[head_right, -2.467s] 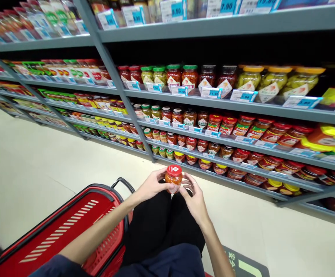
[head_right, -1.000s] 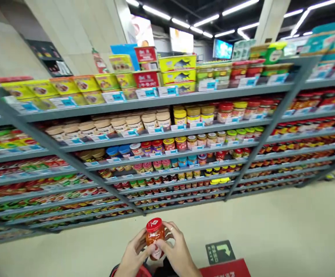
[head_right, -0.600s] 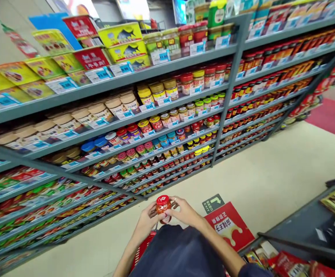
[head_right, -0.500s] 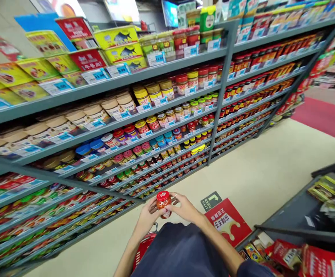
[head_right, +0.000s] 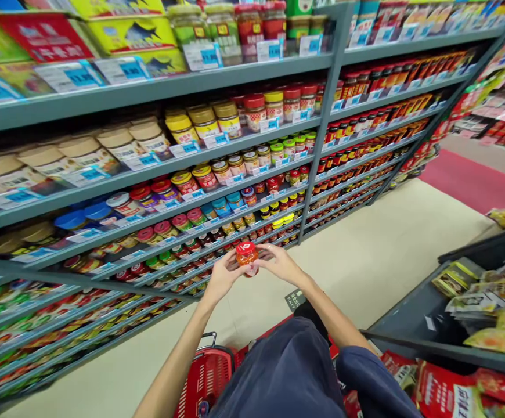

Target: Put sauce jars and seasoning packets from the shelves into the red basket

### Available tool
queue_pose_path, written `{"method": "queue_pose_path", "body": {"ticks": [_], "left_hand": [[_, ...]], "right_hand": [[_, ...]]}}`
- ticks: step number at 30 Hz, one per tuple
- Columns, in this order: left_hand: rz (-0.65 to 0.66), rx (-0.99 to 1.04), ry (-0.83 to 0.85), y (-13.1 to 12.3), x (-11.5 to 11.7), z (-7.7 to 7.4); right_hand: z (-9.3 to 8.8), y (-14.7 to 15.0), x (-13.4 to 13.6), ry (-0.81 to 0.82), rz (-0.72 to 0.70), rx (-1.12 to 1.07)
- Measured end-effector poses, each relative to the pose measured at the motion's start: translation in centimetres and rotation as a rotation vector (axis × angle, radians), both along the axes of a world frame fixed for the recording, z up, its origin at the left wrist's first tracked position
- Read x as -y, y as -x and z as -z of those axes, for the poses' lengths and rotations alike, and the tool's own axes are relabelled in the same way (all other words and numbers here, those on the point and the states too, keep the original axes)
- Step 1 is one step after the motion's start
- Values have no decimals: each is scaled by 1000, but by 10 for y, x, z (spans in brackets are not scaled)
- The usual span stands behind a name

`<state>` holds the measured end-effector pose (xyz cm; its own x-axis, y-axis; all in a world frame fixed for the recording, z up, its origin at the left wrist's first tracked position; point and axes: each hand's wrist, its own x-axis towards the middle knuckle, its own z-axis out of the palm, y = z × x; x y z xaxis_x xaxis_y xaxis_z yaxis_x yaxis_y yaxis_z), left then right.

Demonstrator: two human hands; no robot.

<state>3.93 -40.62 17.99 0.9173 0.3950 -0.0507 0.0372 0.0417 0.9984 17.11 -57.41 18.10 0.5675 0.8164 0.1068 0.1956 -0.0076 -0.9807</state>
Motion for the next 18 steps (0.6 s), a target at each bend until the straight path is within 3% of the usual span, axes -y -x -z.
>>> {"method": "queue_pose_path", "body": {"ticks": [6,11,14,18], "left_hand": [[-9,97,-174,-161,36,18],[-123,112,-545,-286,40,31],[-172,124,-690,-338,26,37],[-291,89,-756,-382,5,57]], "right_hand": [[12,-159,28,-8,17,98],[23,-293,19,54,-10,249],[26,-347,-6,48,-34,462],[40,-386,-41,-2,-26,612]]}}
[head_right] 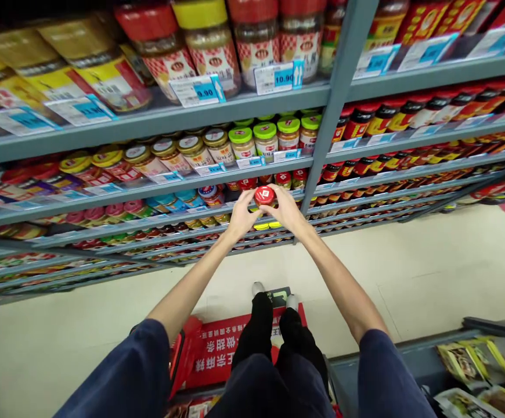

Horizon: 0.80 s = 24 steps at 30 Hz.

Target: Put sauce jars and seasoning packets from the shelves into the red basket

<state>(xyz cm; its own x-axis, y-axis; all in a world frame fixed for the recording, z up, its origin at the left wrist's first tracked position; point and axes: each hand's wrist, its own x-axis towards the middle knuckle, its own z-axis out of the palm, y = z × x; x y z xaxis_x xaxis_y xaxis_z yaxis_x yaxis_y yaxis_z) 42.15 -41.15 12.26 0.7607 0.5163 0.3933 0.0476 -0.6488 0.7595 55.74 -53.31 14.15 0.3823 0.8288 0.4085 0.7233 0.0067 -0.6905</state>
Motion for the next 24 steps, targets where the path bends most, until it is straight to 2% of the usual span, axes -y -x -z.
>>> {"method": "queue_pose_path", "body": {"ticks": [3,6,10,13,18,21,24], "left_hand": [[-92,37,7,-19,-8,19],[-153,58,-36,-29,-12,30],[-274,-32,-194,-32,-18,32],[-299,-106,-269,-35,-28,31],[-338,-209,-238,-49,-45,37],[-349,-221,-230,-57,-49,42],[-354,-278,-254,-58,-47,43]], "right_hand": [[15,-12,-17,-39,5,-2],[24,-20,-27,-52,7,20],[28,-32,-39,43,54,131],[29,-40,-49,118,99,176],[31,-51,-66,191,121,231],[32,-57,-74,225,57,261],[35,-61,-78,191,3,273]]}}
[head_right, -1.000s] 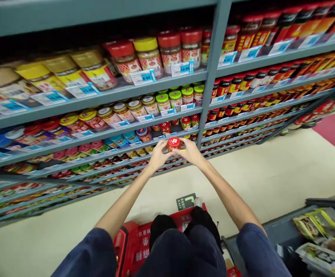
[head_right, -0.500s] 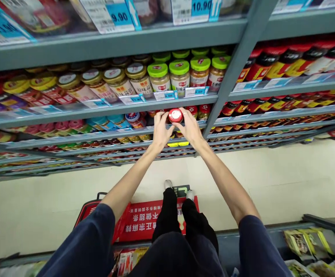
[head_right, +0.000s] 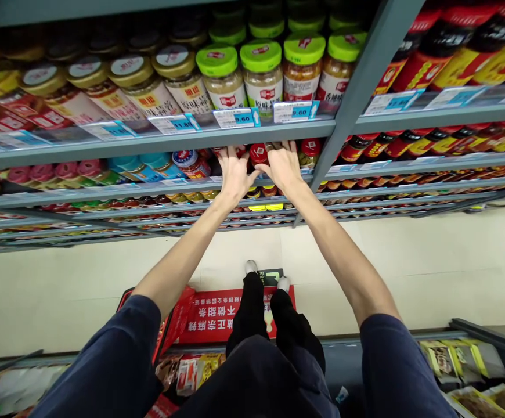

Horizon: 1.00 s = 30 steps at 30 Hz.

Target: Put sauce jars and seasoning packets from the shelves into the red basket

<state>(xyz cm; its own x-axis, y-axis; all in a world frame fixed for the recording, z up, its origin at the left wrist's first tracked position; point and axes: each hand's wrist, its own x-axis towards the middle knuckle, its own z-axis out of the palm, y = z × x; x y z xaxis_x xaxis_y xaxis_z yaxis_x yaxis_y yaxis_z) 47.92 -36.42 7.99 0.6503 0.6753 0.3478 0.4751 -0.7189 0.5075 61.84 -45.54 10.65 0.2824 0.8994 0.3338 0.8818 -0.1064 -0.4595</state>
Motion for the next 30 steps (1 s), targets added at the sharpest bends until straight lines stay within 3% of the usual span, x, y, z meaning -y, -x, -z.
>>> {"method": "queue_pose_path", "body": {"ticks": [5,8,11,14,17,20,25,30], "left_hand": [[30,52,-53,25,6,-2],[-101,194,-82,48,12,1],[-257,331,-28,66,18,13],[-239,342,58,74,18,30],[-163,253,37,77,9,41],[-112,156,-6,74,-1,40],[-61,81,-3,63,-9,32],[-69,124,39,58,-8,31]], "right_hand": [[0,-5,2,-37,-39,-11],[-5,-3,14,-54,-37,10],[-2,8,35,-112,-5,68],[14,22,52,-97,-3,65],[33,30,51,4,6,18],[41,30,36,53,45,25],[34,30,19,115,72,60],[29,33,23,153,43,86]]}}
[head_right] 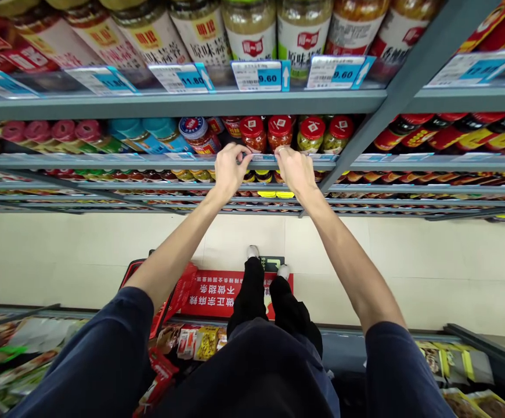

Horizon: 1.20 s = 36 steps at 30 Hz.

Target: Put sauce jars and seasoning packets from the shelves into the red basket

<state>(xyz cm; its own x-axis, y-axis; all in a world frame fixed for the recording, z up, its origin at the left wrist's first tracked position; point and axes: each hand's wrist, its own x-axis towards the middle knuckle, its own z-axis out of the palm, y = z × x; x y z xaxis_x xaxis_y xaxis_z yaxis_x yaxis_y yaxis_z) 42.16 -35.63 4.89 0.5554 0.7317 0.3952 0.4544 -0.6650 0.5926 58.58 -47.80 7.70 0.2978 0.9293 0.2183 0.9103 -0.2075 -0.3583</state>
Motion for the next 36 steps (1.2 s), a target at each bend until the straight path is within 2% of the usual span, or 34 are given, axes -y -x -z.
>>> {"method": "queue_pose_path", "body": {"ticks": [3,7,10,13,26,29,32,36], "left_hand": [[-30,62,22,2,0,0],[-73,158,39,0,-12,1],[-52,155,83,-7,-27,2],[-25,131,144,-14,-34,0],[-108,98,147,-28,-18,1],[-130,89,125,-28,-18,2],[-108,99,118,-30,-22,2],[-37,123,124,-33,-27,-8]], "right_hand": [[-5,1,6,-48,7,-30],[-27,-3,4,-121,47,-27],[-45,-7,-7,-12,76,71],[-54,-11,-14,83,77,105],[-66,-17,-7,255,117,112],[-61,-18,-9,209,117,109],[-51,-27,-15,96,103,80],[-51,-30,-15,-22,69,60]]}}
